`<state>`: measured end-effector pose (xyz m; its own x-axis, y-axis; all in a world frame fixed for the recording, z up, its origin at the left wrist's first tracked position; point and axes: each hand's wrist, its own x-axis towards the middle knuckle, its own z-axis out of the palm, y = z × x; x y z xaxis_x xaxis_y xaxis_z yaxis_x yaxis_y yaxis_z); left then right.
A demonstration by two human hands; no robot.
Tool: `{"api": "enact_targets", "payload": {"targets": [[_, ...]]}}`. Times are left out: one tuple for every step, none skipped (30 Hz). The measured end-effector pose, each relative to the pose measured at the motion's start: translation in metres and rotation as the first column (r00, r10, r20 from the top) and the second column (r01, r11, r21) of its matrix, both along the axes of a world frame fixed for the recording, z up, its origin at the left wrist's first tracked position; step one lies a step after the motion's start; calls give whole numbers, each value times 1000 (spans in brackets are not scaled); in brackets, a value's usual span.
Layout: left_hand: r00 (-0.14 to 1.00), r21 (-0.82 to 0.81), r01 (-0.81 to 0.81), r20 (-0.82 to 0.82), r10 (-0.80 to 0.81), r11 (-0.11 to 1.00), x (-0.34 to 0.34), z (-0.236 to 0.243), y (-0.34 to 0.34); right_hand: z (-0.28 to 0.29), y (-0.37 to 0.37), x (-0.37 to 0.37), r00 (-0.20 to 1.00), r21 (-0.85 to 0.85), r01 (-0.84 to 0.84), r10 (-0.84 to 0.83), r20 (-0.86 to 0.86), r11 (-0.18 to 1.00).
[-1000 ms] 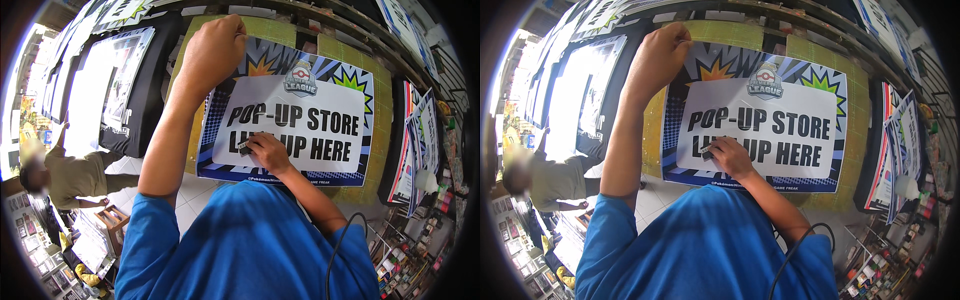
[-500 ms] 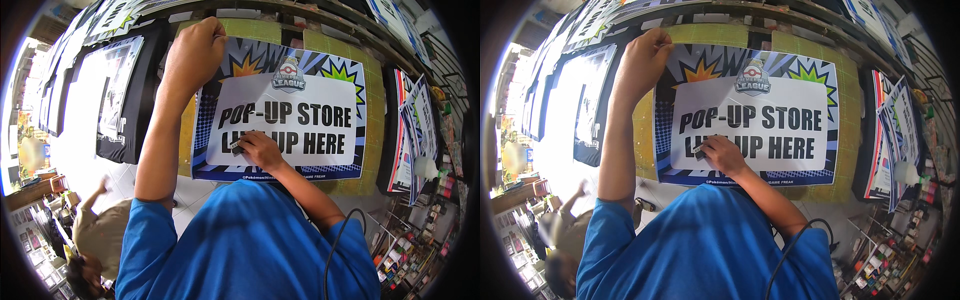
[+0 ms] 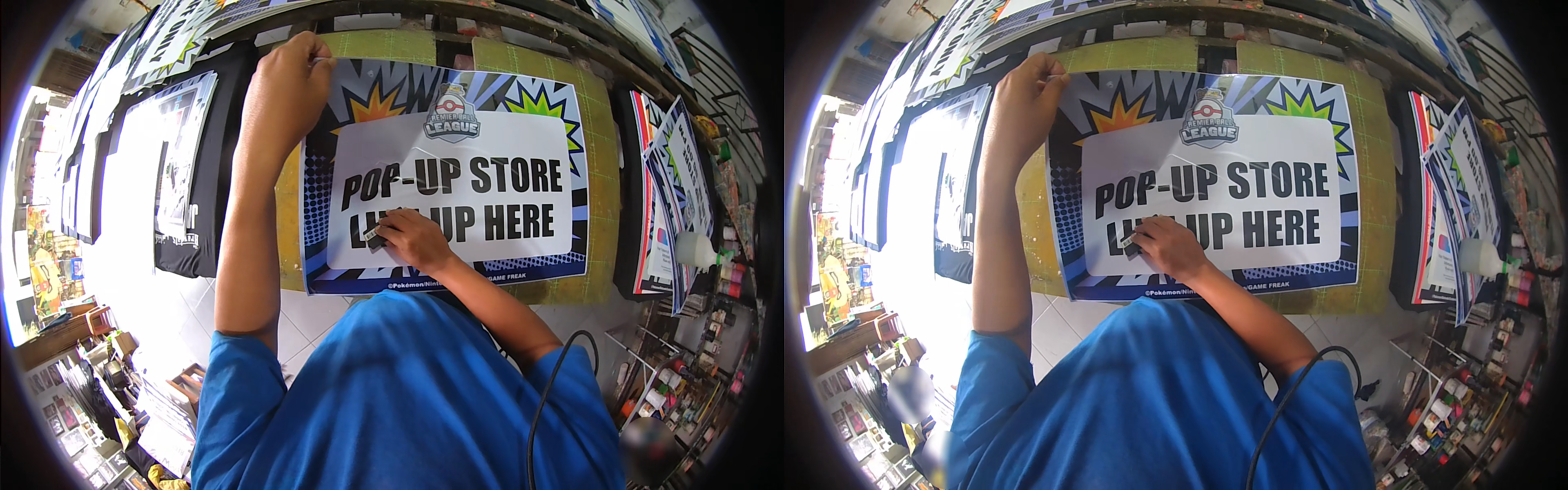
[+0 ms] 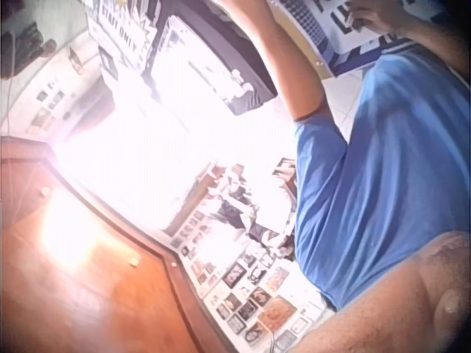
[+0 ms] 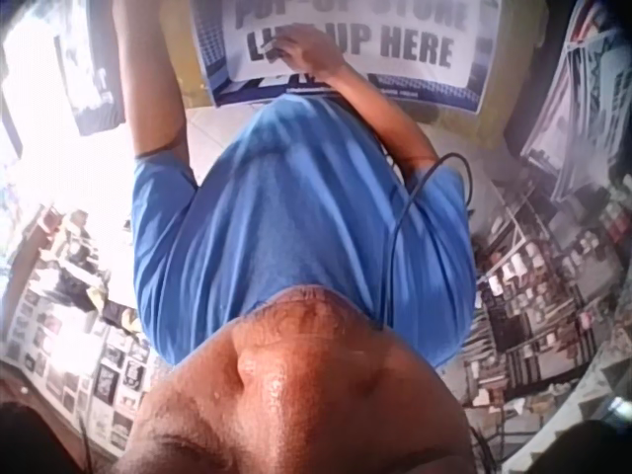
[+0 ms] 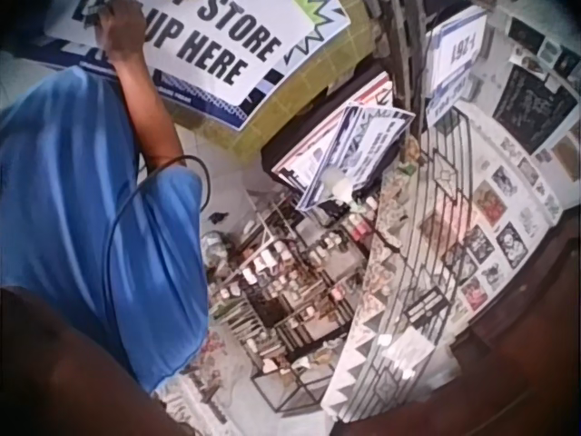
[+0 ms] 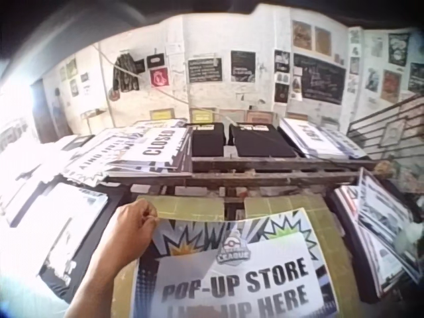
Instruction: The person applies a large printed sign to a flat surface using a spray bottle and a squeegee. They smooth the surface, peel off a protective backing layer, and continue to press the sign down to ensure adhesion.
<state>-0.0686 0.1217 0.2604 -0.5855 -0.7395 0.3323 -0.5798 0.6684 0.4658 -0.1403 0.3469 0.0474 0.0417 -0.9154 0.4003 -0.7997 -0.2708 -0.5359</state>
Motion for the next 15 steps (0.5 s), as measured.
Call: {"api": "enact_targets", "payload": {"targets": [[1000, 12, -13, 8, 13, 1000, 0, 0, -1, 1, 0, 0, 1000, 4, -2, 2, 6, 1000], [999, 24, -35, 17, 35, 999, 0, 0, -2, 2, 0, 0, 1000, 9, -4, 4, 13, 1000], [998, 35, -57, 25, 56, 998, -1, 0, -4, 1, 0, -1, 1000, 1, -9, 9, 16, 1000], [996, 45, -78, 34, 77, 996, -2, -1, -5, 1, 0, -2, 1000, -7, -14, 15, 20, 1000], [996, 24, -80, 26, 80, 996, -1, -5, -7, 0, 0, -2, 1000, -15, -20, 20, 23, 1000], [997, 35, -74, 13, 74, 997, -2, -4, -7, 1, 0, -2, 1000, -30, -13, 14, 27, 999], [998, 47, -69, 1, 69, 997, -3, -3, -5, 1, 0, -2, 999, -46, -7, 9, 31, 999], [998, 58, -64, -12, 65, 996, -3, -2, -4, 2, 0, -2, 999, -61, -1, 4, 35, 998], [999, 78, -51, 1, 51, 996, -4, 2, -3, 1, 0, -2, 999, -57, 2, 0, 39, 998], [999, 54, -37, 3, 37, 998, -4, 4, 0, 0, 0, -1, 999, -54, 5, -3, 44, 999], [1000, 29, -24, 5, 24, 999, -4, 5, 2, -1, 0, -1, 999, -50, 8, -5, 48, 999], [1000, 4, -13, 9, 13, 1000, -3, 7, 5, -1, 0, -1, 999, -49, 12, -10, 48, 999], [1000, 3, 7, 6, -7, 1000, -2, 9, 7, -1, 0, -1, 999, -48, 17, -15, 47, 999], [1000, -11, 21, -16, -21, 1000, -2, 8, 9, -1, -1, -1, 999, -47, 21, -19, 47, 999], [999, -26, 33, -37, -34, 999, -1, 8, 10, -2, -1, -1, 999, -54, 20, -18, 46, 998]]}}
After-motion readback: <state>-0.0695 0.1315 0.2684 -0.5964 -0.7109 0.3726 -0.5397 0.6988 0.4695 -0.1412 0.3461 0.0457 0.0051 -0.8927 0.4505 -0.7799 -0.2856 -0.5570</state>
